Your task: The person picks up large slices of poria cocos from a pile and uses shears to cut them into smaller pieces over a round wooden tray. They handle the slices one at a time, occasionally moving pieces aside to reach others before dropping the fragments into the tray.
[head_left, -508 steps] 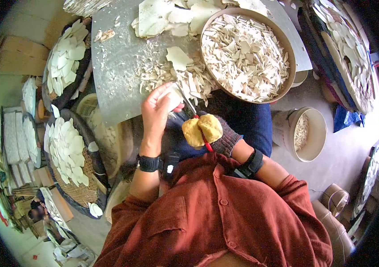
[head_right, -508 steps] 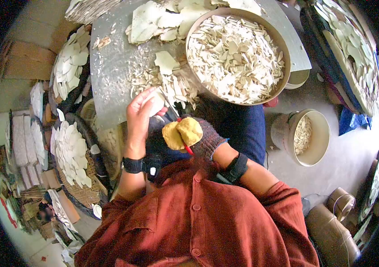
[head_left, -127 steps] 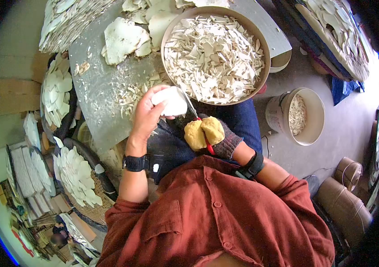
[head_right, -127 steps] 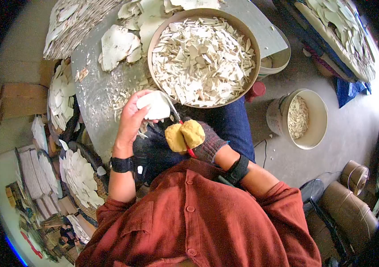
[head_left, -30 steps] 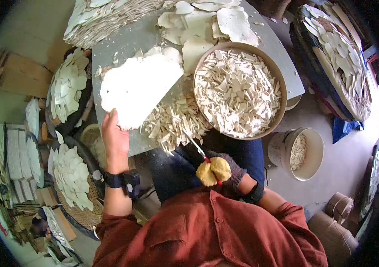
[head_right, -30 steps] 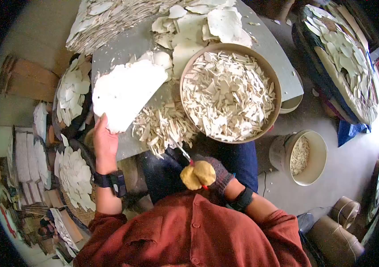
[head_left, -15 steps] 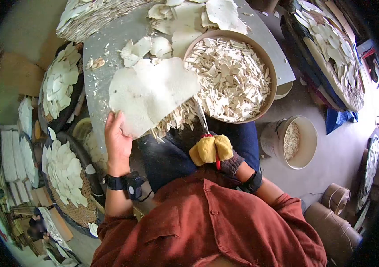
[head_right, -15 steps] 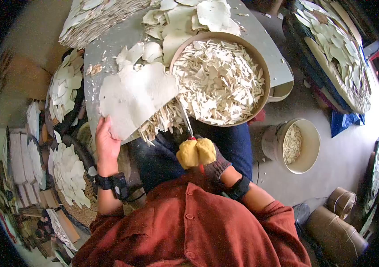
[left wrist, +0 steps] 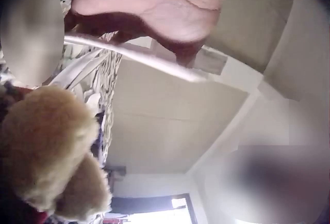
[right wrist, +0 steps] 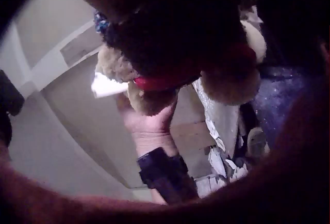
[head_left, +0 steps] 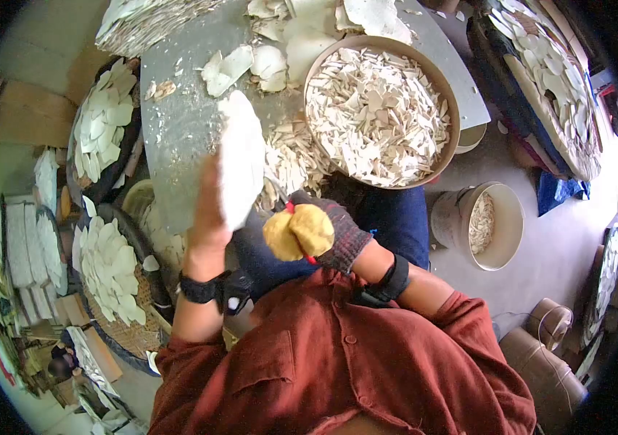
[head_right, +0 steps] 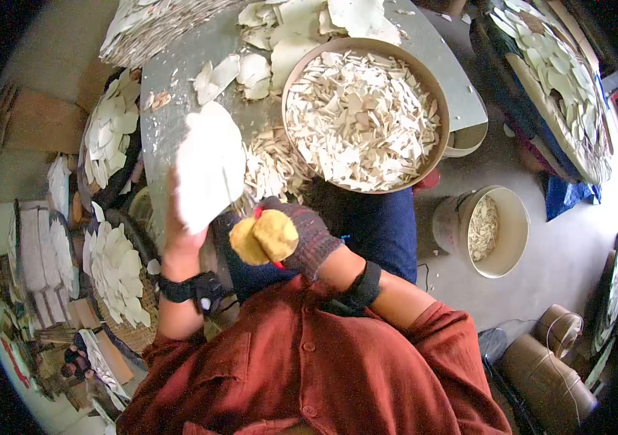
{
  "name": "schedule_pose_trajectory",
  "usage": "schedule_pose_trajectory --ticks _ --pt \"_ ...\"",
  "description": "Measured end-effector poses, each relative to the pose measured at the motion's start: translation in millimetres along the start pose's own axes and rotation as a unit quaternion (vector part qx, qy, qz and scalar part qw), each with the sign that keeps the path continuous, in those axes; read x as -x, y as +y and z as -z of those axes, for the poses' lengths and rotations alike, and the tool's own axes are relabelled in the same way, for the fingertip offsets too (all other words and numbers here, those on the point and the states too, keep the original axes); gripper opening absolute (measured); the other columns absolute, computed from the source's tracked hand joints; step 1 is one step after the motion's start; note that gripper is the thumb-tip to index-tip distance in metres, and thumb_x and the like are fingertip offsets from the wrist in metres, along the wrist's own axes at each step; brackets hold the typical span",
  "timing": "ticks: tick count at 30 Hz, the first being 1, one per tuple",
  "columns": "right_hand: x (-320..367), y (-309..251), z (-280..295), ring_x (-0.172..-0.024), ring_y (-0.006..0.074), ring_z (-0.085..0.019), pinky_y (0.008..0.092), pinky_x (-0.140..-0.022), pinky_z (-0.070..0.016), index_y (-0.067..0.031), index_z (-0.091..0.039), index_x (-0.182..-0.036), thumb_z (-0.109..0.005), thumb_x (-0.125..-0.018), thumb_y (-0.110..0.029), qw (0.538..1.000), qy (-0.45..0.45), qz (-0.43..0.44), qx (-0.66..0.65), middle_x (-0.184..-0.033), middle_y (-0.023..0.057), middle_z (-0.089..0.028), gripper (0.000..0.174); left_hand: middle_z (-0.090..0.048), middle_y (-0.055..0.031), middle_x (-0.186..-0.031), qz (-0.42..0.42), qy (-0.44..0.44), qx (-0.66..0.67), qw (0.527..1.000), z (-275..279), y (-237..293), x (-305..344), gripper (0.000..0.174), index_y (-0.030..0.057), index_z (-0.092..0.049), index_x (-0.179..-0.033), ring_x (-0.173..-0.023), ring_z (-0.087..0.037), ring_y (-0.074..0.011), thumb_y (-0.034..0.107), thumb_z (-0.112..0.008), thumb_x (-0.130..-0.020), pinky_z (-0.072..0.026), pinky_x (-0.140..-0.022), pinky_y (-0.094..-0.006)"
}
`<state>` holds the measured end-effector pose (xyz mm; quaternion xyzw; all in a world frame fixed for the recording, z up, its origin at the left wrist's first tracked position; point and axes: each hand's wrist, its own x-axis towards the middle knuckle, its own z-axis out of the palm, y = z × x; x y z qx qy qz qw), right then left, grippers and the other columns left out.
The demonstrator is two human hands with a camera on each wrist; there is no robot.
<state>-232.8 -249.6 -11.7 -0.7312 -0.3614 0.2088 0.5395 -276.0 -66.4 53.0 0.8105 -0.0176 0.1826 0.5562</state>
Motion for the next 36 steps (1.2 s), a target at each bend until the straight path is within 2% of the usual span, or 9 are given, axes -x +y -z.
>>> schedule_pose_trajectory --ticks 3,9,16,20,24,28,30,34,36 --pt "-5.5 -23.6 -4.6 -0.075 0.0322 -0.062 0.0396 -0.063 -0.0487 -0.0082 -0.054 -0.093 -0.062 -0.073 -0.039 0.989 -0.095 -0.054 0.096 -0.075 0.0128 -0.061 0.037 -0.052 -0.0087 -0.119 0.276 0.131 0.484 0.82 27.0 55.1 6.2 0.052 0.0041 -0.044 -0.125 -0.106 -0.052 -0.0201 0.043 -0.041 -0.091 -0.0434 -0.089 -0.0331" --pt "-8.5 -15.3 -28.3 -0.07 0.0337 -0.06 0.0417 -0.057 -0.0469 -0.0097 -0.051 -0.093 -0.065 -0.07 -0.032 0.983 -0.115 0.077 0.119 -0.074 0.0143 -0.058 0.036 -0.061 -0.0085 -0.1 0.384 0.146 0.29 0.864 89.6 43.7 58.9 0.038 0.0 -0.052 -0.112 -0.085 -0.06 -0.0166 0.027 -0.045 -0.087 -0.0489 -0.076 -0.0307" --pt "-3.2 -16.9 -21.9 -0.069 0.0305 -0.06 0.0364 -0.061 -0.0473 -0.0065 -0.055 -0.095 -0.062 -0.074 -0.029 0.983 -0.151 0.076 0.078 -0.076 0.0124 -0.06 0.032 -0.058 -0.0066 -0.104 0.349 0.153 0.145 0.913 86.2 24.6 85.6 0.034 -0.0009 -0.046 -0.119 -0.091 -0.056 -0.011 0.005 -0.051 -0.085 -0.0448 -0.079 -0.0244" --pt "-8.1 -64.6 -6.6 -0.079 0.0158 -0.057 0.0256 -0.074 -0.0446 0.0 -0.056 -0.098 -0.054 -0.083 -0.014 0.931 -0.123 -0.041 -0.342 -0.081 0.0062 -0.058 0.021 -0.051 -0.0089 -0.116 0.287 0.18 0.081 0.937 62.7 32.9 81.6 0.044 -0.0016 -0.038 -0.126 -0.1 -0.051 -0.0136 0.009 -0.052 -0.086 -0.0423 -0.085 -0.0265" --pt "-22.9 -89.0 -17.0 -0.063 0.0263 -0.059 0.0346 -0.06 -0.0472 -0.0056 -0.055 -0.091 -0.053 -0.08 -0.015 0.946 -0.112 0.182 -0.243 -0.069 0.0164 -0.055 0.015 -0.044 -0.0121 -0.125 0.26 0.082 0.031 0.962 36.9 46.4 72.2 0.047 -0.0011 -0.034 -0.13 -0.111 -0.044 -0.015 0.004 -0.048 -0.085 -0.0359 -0.094 -0.0277" --pt "-28.3 -71.0 -1.7 -0.061 0.0134 -0.057 0.0278 -0.054 -0.0454 -0.0094 -0.063 -0.082 -0.05 -0.09 -0.031 0.912 -0.073 -0.115 -0.388 -0.068 0.0012 -0.058 0.026 -0.046 -0.0122 -0.124 0.245 0.114 0.059 0.961 30.1 57.9 72.6 0.046 -0.0022 -0.035 -0.129 -0.111 -0.045 -0.0159 0.001 -0.046 -0.084 -0.0359 -0.094 -0.0286" --pt "-25.0 -52.8 26.5 -0.084 0.0121 -0.056 0.0247 -0.074 -0.046 -0.001 -0.055 -0.103 -0.048 -0.084 -0.007 0.982 -0.055 -0.061 -0.168 -0.093 0.0048 -0.06 0.021 -0.047 -0.012 -0.122 0.255 0.158 0.135 0.944 31.8 51.8 73.4 0.046 -0.0022 -0.035 -0.129 -0.109 -0.047 -0.0163 0.001 -0.047 -0.084 -0.0368 -0.094 -0.0291" --pt "6.0 53.3 13.4 -0.08 0.0155 -0.057 0.0252 -0.072 -0.0458 0.0028 -0.057 -0.099 -0.051 -0.083 -0.019 0.891 0.091 0.017 -0.444 -0.088 0.0082 -0.061 0.028 -0.05 -0.0129 -0.12 0.266 0.236 0.247 0.901 37.7 39.7 74.9 0.047 -0.002 -0.036 -0.129 -0.107 -0.051 -0.0197 0.004 -0.049 -0.084 -0.0393 -0.092 -0.0314" --pt "15.3 52.8 19.8 -0.078 0.0252 -0.059 0.0348 -0.07 -0.0466 0.004 -0.057 -0.094 -0.048 -0.084 -0.016 0.817 0.005 0.035 -0.576 -0.088 0.0131 -0.062 0.025 -0.049 -0.014 -0.121 0.267 0.248 0.282 0.888 36.1 27.0 75.6 0.05 -0.0012 -0.035 -0.13 -0.109 -0.05 -0.0219 0.008 -0.052 -0.084 -0.0401 -0.092 -0.0328"
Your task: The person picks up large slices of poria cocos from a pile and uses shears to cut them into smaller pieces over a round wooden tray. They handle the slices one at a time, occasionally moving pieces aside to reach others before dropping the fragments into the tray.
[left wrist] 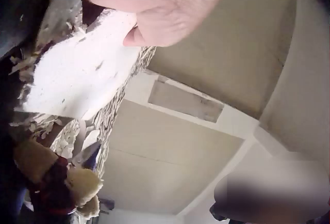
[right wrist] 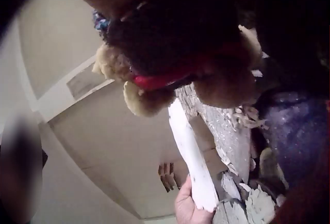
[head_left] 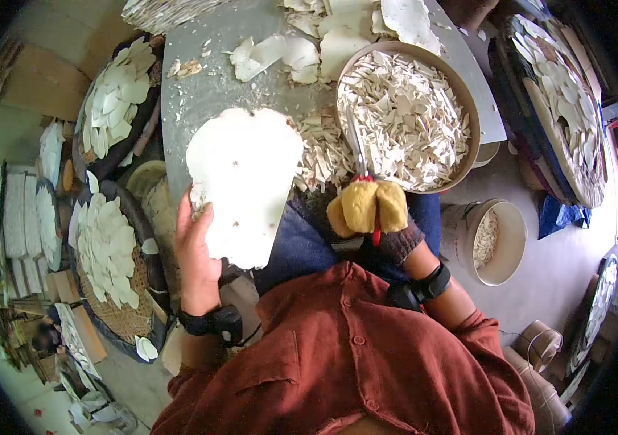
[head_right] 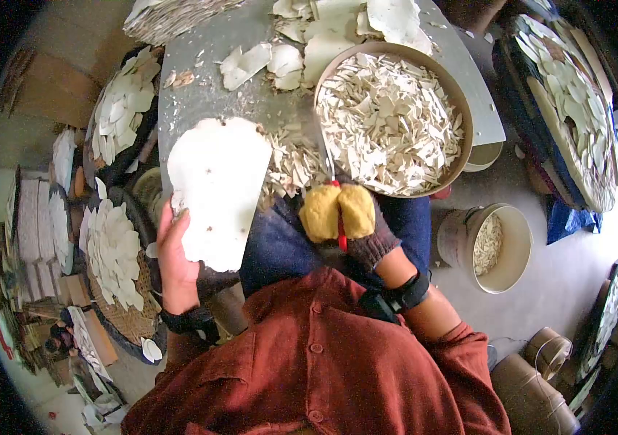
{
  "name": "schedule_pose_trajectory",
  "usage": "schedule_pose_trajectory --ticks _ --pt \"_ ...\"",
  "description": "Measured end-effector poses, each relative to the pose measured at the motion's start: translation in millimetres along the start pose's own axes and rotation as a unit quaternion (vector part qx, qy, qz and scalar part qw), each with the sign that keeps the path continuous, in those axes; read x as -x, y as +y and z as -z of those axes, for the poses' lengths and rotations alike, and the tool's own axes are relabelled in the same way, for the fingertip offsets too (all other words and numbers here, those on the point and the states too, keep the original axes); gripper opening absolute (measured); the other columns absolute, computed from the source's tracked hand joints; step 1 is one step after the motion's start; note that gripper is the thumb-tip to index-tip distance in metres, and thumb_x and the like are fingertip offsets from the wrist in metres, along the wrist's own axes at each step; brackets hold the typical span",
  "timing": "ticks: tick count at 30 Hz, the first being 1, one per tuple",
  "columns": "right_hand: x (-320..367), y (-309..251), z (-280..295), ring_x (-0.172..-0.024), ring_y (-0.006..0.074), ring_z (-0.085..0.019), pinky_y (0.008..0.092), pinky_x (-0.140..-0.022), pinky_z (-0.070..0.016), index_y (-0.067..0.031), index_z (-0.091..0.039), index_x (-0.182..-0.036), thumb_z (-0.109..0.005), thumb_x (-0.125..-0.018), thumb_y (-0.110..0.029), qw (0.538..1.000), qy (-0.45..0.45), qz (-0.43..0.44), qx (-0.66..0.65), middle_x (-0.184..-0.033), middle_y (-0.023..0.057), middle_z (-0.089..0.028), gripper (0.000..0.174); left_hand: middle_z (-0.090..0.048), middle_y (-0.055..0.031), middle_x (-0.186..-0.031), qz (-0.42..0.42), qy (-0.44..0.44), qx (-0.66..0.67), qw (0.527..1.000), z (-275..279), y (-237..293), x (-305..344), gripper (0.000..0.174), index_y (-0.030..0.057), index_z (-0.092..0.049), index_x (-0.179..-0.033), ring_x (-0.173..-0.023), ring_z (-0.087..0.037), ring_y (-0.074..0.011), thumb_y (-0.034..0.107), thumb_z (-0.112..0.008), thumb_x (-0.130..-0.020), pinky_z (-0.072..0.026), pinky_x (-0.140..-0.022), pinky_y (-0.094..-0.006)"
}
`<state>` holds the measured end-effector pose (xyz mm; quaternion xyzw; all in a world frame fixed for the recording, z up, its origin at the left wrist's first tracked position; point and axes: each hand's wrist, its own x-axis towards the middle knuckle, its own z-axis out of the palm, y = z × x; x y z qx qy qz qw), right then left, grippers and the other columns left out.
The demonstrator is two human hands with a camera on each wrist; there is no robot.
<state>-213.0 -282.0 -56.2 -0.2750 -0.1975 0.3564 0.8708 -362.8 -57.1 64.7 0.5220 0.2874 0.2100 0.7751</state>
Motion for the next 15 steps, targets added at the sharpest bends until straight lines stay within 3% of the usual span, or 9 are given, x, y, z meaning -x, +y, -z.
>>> schedule_pose_trajectory --ticks 1,2,6,8,10,12,15 --pt "3.3 -4.6 -1.5 -0.078 0.03 -0.06 0.0396 -0.069 -0.047 0.0047 -0.057 -0.091 -0.047 -0.084 -0.015 0.996 -0.033 -0.025 -0.074 -0.088 0.0155 -0.063 0.024 -0.048 -0.0141 -0.122 -0.008 0.011 0.0 1.0 -4.1 -4.8 -1.7 0.051 -0.001 -0.034 -0.13 -0.109 -0.05 -0.0221 0.008 -0.052 -0.084 -0.0401 -0.092 -0.0329" --pt "8.1 -2.2 2.3 -0.077 0.032 -0.059 0.0396 -0.069 -0.0465 0.0024 -0.057 -0.089 -0.05 -0.082 -0.014 0.964 -0.042 0.057 0.257 -0.087 0.0163 -0.063 0.02 -0.047 -0.0142 -0.123 -0.015 0.021 0.0 1.0 -12.5 -10.7 -2.7 0.051 -0.0008 -0.034 -0.131 -0.11 -0.049 -0.0223 0.008 -0.052 -0.084 -0.0401 -0.092 -0.0331" --pt "26.6 36.1 26.7 -0.075 0.0322 -0.056 0.0393 -0.064 -0.0427 -0.0067 -0.055 -0.08 -0.06 -0.068 -0.008 0.852 0.032 0.063 0.519 -0.081 0.0154 -0.06 0.013 -0.043 -0.0147 -0.127 -0.031 0.03 -0.021 0.999 -34.3 -32.6 -5.9 0.055 0.0018 -0.029 -0.135 -0.111 -0.048 -0.0243 0.005 -0.05 -0.084 -0.0416 -0.091 -0.0346" --pt "13.2 16.7 5.8 -0.076 0.0331 -0.054 0.0407 -0.063 -0.0415 -0.0066 -0.054 -0.081 -0.061 -0.068 -0.011 0.719 -0.008 0.171 0.674 -0.081 0.0147 -0.058 0.016 -0.042 -0.0151 -0.129 -0.032 0.029 -0.027 0.999 -48.3 -40.4 -5.6 0.056 0.0035 -0.027 -0.136 -0.112 -0.048 -0.025 0.003 -0.049 -0.084 -0.0417 -0.091 -0.0353" --pt "10.3 24.3 11.3 -0.078 0.033 -0.053 0.0407 -0.063 -0.0415 -0.006 -0.055 -0.085 -0.062 -0.068 -0.013 0.649 -0.007 0.171 0.741 -0.082 0.0133 -0.058 0.019 -0.041 -0.0154 -0.13 -0.025 0.034 -0.021 0.999 -63.7 -43.7 -2.6 0.058 0.005 -0.026 -0.137 -0.113 -0.047 -0.025 0.003 -0.048 -0.084 -0.0401 -0.093 -0.0355" --pt "12.3 24.6 12.9 -0.084 0.0325 -0.054 0.0401 -0.069 -0.0438 -0.0046 -0.057 -0.09 -0.058 -0.075 -0.014 0.71 0.018 0.16 0.685 -0.091 0.0144 -0.059 0.018 -0.039 -0.0159 -0.132 -0.014 0.016 -0.014 1.0 -73.2 -47.2 -0.6 0.058 0.0061 -0.025 -0.138 -0.115 -0.045 -0.0247 0.002 -0.048 -0.085 -0.0386 -0.095 -0.0357" --pt "8.9 22.6 18.9 -0.096 0.0285 -0.054 0.0366 -0.084 -0.0436 -0.0019 -0.053 -0.102 -0.048 -0.085 -0.011 0.834 0.032 0.043 0.549 -0.1 0.0139 -0.057 0.02 -0.038 -0.0161 -0.133 -0.002 -0.008 -0.01 1.0 -75.6 -52.8 -0.5 0.058 0.0071 -0.024 -0.138 -0.116 -0.044 -0.0242 0.002 -0.047 -0.085 -0.0372 -0.096 -0.0353"
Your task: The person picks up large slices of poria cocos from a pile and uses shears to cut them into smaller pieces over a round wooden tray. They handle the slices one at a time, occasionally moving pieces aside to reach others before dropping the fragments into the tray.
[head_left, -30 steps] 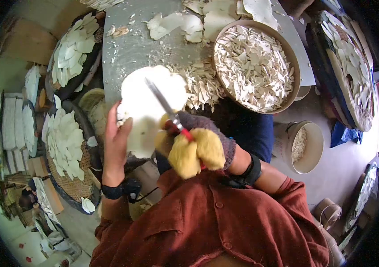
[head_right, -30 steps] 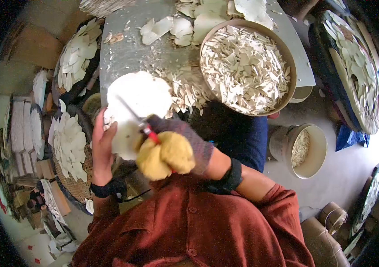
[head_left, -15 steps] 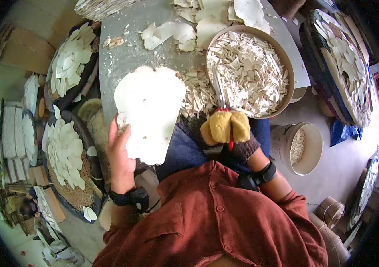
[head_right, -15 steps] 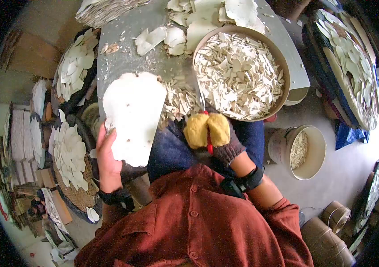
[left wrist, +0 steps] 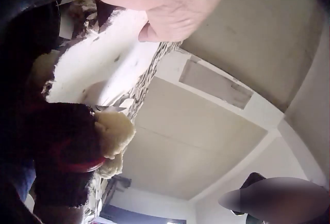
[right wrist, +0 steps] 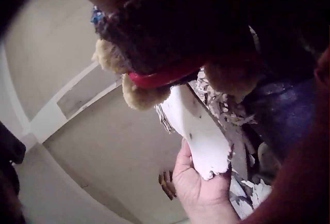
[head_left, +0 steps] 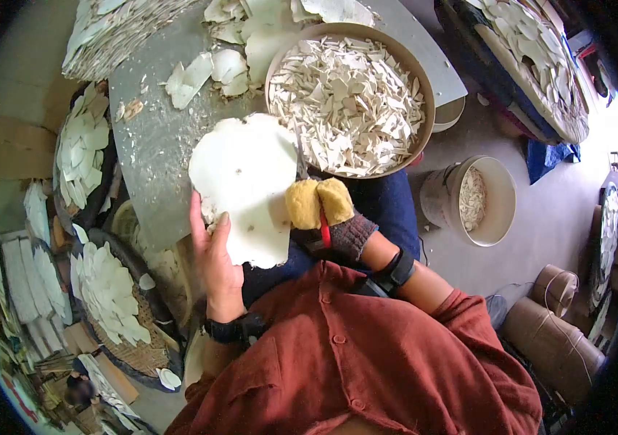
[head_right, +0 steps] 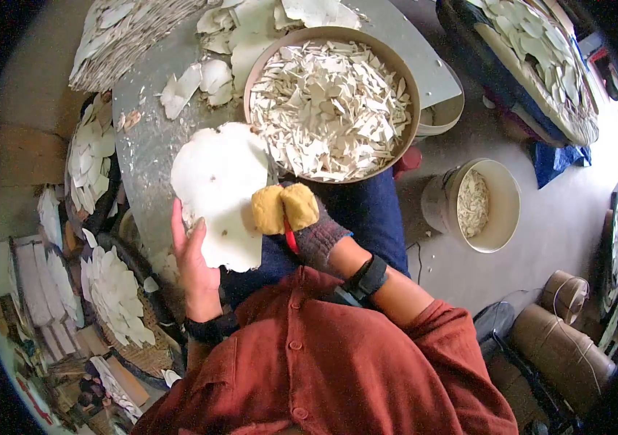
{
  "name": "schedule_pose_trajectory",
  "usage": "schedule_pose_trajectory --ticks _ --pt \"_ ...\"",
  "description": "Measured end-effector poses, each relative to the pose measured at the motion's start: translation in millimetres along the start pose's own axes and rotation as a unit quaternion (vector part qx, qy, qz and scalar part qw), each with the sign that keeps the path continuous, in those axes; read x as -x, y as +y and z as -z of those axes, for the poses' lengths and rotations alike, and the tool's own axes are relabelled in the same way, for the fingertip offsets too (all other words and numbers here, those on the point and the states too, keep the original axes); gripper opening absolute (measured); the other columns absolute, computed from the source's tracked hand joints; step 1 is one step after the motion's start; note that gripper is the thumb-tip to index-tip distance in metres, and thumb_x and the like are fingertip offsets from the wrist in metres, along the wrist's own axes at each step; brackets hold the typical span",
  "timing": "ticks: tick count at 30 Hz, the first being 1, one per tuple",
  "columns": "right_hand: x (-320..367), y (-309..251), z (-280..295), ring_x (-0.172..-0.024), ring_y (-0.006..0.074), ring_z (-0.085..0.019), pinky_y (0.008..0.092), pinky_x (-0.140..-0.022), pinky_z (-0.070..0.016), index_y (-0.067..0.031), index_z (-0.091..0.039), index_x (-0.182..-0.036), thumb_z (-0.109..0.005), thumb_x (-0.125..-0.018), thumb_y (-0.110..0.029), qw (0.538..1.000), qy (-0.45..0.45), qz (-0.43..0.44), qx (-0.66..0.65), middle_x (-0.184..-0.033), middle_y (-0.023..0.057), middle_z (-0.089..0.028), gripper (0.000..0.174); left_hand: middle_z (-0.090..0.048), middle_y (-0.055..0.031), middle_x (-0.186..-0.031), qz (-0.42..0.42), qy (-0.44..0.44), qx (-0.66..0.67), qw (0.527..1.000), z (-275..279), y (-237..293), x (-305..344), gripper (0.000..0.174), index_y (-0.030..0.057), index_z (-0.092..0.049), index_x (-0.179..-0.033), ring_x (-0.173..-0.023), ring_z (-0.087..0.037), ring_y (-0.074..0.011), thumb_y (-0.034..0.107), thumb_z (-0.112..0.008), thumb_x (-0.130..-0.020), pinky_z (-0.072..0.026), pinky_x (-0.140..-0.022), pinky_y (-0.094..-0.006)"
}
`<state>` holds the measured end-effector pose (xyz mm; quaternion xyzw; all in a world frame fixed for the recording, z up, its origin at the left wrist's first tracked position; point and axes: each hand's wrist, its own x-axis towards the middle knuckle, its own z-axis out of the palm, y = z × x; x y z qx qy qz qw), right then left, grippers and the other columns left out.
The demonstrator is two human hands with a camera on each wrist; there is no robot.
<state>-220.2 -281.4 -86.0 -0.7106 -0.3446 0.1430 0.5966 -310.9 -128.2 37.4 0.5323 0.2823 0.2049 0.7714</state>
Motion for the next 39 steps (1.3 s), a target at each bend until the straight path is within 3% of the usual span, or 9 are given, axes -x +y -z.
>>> schedule_pose_trajectory --ticks 2,3,7,10,14,17,24,27,39 --pt "0.5 1.6 1.9 -0.1 0.0262 -0.054 0.0347 -0.089 -0.0434 -0.0009 -0.051 -0.107 -0.043 -0.089 -0.01 0.962 -0.02 -0.062 -0.265 -0.104 0.0133 -0.056 0.021 -0.038 -0.0159 -0.133 0.005 -0.009 -0.003 1.0 -0.6 -1.3 -1.0 0.058 0.0075 -0.025 -0.138 -0.116 -0.044 -0.0238 0.002 -0.047 -0.085 -0.0371 -0.096 -0.035" --pt "1.9 1.4 5.4 -0.1 0.0252 -0.054 0.034 -0.09 -0.0434 -0.0009 -0.05 -0.108 -0.042 -0.089 -0.009 0.886 -0.02 -0.082 -0.456 -0.104 0.0128 -0.056 0.022 -0.038 -0.0157 -0.133 0.006 -0.011 -0.005 1.0 -1.6 -0.7 -1.8 0.058 0.0075 -0.025 -0.138 -0.116 -0.044 -0.0237 0.002 -0.047 -0.085 -0.0373 -0.096 -0.0348" --pt "5.6 17.2 -1.1 -0.102 0.0245 -0.054 0.0342 -0.089 -0.042 -0.004 -0.051 -0.112 -0.047 -0.086 -0.014 0.936 0.005 -0.061 -0.346 -0.108 0.0124 -0.057 0.028 -0.038 -0.0148 -0.133 0.019 -0.017 -0.019 0.999 -0.4 -0.8 -5.4 0.059 0.0077 -0.026 -0.137 -0.115 -0.045 -0.0229 0.002 -0.05 -0.084 -0.038 -0.095 -0.0338" --pt "4.8 17.3 3.2 -0.101 0.0254 -0.054 0.035 -0.085 -0.0424 -0.0056 -0.054 -0.108 -0.055 -0.081 -0.014 0.999 -0.001 0.016 -0.037 -0.106 0.0119 -0.058 0.029 -0.039 -0.0148 -0.132 -0.003 -0.013 -0.066 0.998 -2.0 -3.5 -7.2 0.061 0.0073 -0.027 -0.137 -0.115 -0.045 -0.0225 0.0 -0.053 -0.082 -0.0383 -0.095 -0.0331" --pt "-4.6 -0.8 7.2 -0.08 0.0346 -0.055 0.0402 -0.069 -0.0455 -0.0038 -0.056 -0.086 -0.054 -0.08 -0.012 0.983 0.059 0.104 0.141 -0.083 0.0169 -0.057 0.011 -0.039 -0.0152 -0.133 0.006 -0.004 -0.078 0.997 2.6 -6.8 -10.8 0.063 0.0061 -0.028 -0.136 -0.115 -0.044 -0.023 -0.003 -0.055 -0.08 -0.0378 -0.095 -0.0332" --pt "-2.9 -4.6 17.2 -0.099 0.0242 -0.056 0.0332 -0.082 -0.044 -0.0053 -0.057 -0.101 -0.061 -0.077 -0.014 0.982 -0.023 0.045 0.18 -0.103 0.0115 -0.059 0.026 -0.038 -0.0152 -0.133 0.008 -0.003 -0.082 0.997 4.3 -6.8 -13.2 0.064 0.0053 -0.027 -0.137 -0.116 -0.044 -0.0235 -0.003 -0.054 -0.08 -0.0376 -0.095 -0.0336" --pt "12.0 43.4 -14.7 -0.095 0.0253 -0.056 0.0344 -0.082 -0.0452 -0.0044 -0.056 -0.097 -0.059 -0.079 -0.013 0.966 -0.033 -0.128 -0.221 -0.097 0.0125 -0.059 0.02 -0.037 -0.0152 -0.134 0.021 -0.022 -0.103 0.994 15.8 -3.1 -21.4 0.066 0.0042 -0.028 -0.136 -0.116 -0.044 -0.0244 -0.005 -0.054 -0.076 -0.0376 -0.096 -0.0347" --pt "6.2 21.1 -6.0 -0.081 0.0332 -0.057 0.039 -0.07 -0.047 -0.0056 -0.057 -0.09 -0.057 -0.078 -0.015 0.996 -0.014 -0.011 -0.085 -0.084 0.0144 -0.059 0.015 -0.036 -0.0152 -0.134 0.038 -0.033 -0.102 0.994 24.6 -1.7 -25.6 0.067 0.0039 -0.028 -0.137 -0.117 -0.044 -0.0249 -0.004 -0.055 -0.075 -0.0377 -0.096 -0.0351" --pt "2.3 -22.0 8.2 -0.082 0.0268 -0.059 0.0337 -0.072 -0.0481 -0.0043 -0.058 -0.09 -0.054 -0.086 -0.023 0.996 -0.005 -0.011 -0.085 -0.086 0.0127 -0.061 0.019 -0.038 -0.0166 -0.133 0.079 -0.034 -0.088 0.992 31.6 -0.6 -29.3 0.069 0.0031 -0.027 -0.137 -0.117 -0.044 -0.0271 -0.002 -0.056 -0.074 -0.0381 -0.097 -0.0368"
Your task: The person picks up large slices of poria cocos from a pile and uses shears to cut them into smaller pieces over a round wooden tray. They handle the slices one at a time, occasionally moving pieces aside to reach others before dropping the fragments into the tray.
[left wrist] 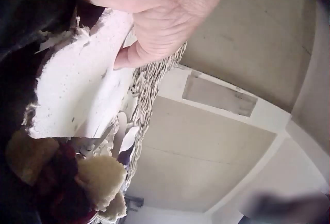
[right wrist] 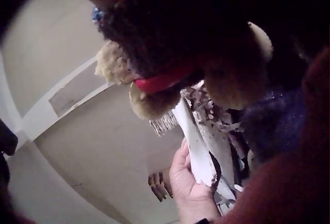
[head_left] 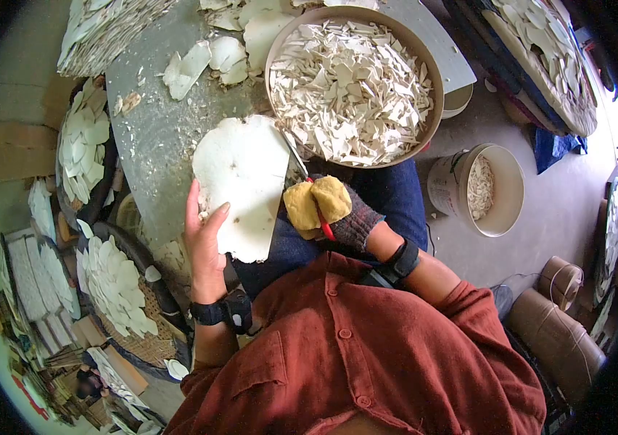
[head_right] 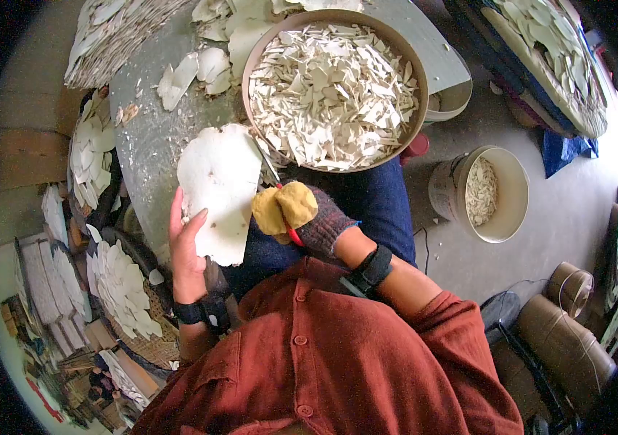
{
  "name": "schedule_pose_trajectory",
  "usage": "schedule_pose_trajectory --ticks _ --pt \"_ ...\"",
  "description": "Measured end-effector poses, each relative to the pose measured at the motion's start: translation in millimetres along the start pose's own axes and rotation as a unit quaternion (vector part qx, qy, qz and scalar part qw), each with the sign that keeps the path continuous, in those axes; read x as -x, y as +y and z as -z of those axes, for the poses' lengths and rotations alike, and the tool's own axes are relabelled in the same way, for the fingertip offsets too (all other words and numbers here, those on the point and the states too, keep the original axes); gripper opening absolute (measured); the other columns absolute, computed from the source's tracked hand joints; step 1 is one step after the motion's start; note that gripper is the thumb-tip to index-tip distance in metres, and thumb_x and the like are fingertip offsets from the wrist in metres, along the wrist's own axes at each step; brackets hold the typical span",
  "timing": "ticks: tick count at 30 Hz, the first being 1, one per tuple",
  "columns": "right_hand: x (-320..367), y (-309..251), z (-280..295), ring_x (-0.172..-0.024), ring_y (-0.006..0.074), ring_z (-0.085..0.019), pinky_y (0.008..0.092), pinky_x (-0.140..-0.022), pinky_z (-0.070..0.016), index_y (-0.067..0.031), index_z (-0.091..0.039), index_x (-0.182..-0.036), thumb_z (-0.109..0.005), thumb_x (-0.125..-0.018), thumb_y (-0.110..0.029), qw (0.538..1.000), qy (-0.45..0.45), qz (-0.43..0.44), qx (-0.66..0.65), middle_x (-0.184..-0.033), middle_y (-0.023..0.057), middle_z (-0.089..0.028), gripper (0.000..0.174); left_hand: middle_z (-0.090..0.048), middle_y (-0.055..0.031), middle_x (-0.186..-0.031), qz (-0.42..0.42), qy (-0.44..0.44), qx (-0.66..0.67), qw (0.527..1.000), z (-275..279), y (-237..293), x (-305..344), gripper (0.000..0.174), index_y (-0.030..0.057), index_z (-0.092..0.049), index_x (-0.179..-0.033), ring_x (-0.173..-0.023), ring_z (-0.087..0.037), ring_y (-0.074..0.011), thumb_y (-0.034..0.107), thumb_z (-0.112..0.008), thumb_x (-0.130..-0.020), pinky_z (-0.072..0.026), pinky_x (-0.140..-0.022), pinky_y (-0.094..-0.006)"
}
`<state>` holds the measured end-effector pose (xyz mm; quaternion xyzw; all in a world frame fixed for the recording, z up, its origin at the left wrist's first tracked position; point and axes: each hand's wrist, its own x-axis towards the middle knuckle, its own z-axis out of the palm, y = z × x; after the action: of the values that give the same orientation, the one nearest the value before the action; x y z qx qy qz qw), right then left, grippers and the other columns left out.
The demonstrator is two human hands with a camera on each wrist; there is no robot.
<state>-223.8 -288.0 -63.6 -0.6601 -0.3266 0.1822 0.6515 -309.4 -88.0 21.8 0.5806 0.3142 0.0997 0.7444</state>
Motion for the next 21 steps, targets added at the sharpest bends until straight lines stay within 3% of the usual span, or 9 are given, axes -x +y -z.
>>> schedule_pose_trajectory --ticks 2,5,8,11,14,17,21 --pt "-1.6 10.9 -0.7 -0.082 0.0255 -0.06 0.033 -0.073 -0.0482 -0.0042 -0.058 -0.09 -0.052 -0.087 -0.023 0.988 -0.001 0.08 0.135 -0.086 0.0123 -0.061 0.019 -0.039 -0.0171 -0.132 -0.004 -0.001 -0.012 1.0 3.4 -0.3 -0.9 0.069 0.0031 -0.027 -0.137 -0.116 -0.045 -0.0267 -0.003 -0.056 -0.074 -0.0387 -0.096 -0.0363" --pt "3.6 18.7 1.8 -0.083 0.0253 -0.06 0.0322 -0.073 -0.0483 -0.0042 -0.058 -0.09 -0.051 -0.089 -0.024 0.984 -0.017 0.089 0.156 -0.085 0.0119 -0.061 0.021 -0.042 -0.0179 -0.129 -0.006 -0.016 -0.022 1.0 9.1 -1.4 -3.5 0.069 0.0031 -0.026 -0.137 -0.114 -0.047 -0.026 -0.003 -0.055 -0.075 -0.0397 -0.095 -0.0354" --pt "7.2 21.3 -1.9 -0.084 0.0212 -0.06 0.031 -0.073 -0.0484 -0.0042 -0.058 -0.093 -0.051 -0.089 -0.025 0.998 -0.053 -0.038 -0.006 -0.089 0.0106 -0.062 0.022 -0.043 -0.0183 -0.128 0.011 -0.033 -0.003 0.999 8.8 1.9 -3.0 0.069 0.0033 -0.026 -0.137 -0.113 -0.048 -0.0255 -0.003 -0.055 -0.075 -0.0404 -0.094 -0.0345" --pt "4.1 12.9 0.4 -0.086 0.0154 -0.06 0.0303 -0.073 -0.0485 -0.0041 -0.058 -0.096 -0.051 -0.089 -0.027 0.939 -0.065 -0.196 -0.274 -0.093 0.0097 -0.062 0.025 -0.043 -0.0182 -0.128 0.017 -0.027 -0.002 0.999 10.9 -0.7 -4.6 0.069 0.0036 -0.026 -0.137 -0.113 -0.048 -0.0249 -0.004 -0.055 -0.075 -0.0406 -0.094 -0.0341" --pt "8.7 21.9 0.0 -0.087 0.0115 -0.058 0.0295 -0.074 -0.0483 -0.0043 -0.058 -0.097 -0.053 -0.089 -0.028 0.966 -0.085 -0.176 -0.166 -0.096 0.0091 -0.062 0.026 -0.043 -0.018 -0.129 0.019 -0.03 -0.004 0.999 10.5 0.4 -4.1 0.068 0.0037 -0.027 -0.137 -0.113 -0.048 -0.0246 -0.003 -0.055 -0.076 -0.041 -0.093 -0.0337" --pt "12.2 24.0 0.8 -0.101 0.0213 -0.056 0.0308 -0.093 -0.043 -0.0007 -0.055 -0.104 -0.047 -0.09 -0.013 0.908 -0.066 -0.224 -0.348 -0.104 0.0104 -0.059 0.02 -0.043 -0.0178 -0.129 0.025 -0.043 -0.021 0.999 14.4 6.2 -3.3 0.068 0.0035 -0.027 -0.137 -0.113 -0.049 -0.0244 -0.004 -0.054 -0.075 -0.0412 -0.093 -0.0334" --pt "20.0 50.5 -6.4 -0.103 0.0218 -0.056 0.0319 -0.094 -0.0426 0.001 -0.053 -0.106 -0.047 -0.09 -0.01 0.953 -0.078 -0.205 -0.211 -0.106 0.0116 -0.058 0.02 -0.042 -0.0177 -0.129 0.046 -0.057 -0.015 0.997 20.7 10.3 -1.4 0.068 0.0035 -0.027 -0.137 -0.113 -0.048 -0.0243 -0.004 -0.054 -0.075 -0.0412 -0.093 -0.0332"
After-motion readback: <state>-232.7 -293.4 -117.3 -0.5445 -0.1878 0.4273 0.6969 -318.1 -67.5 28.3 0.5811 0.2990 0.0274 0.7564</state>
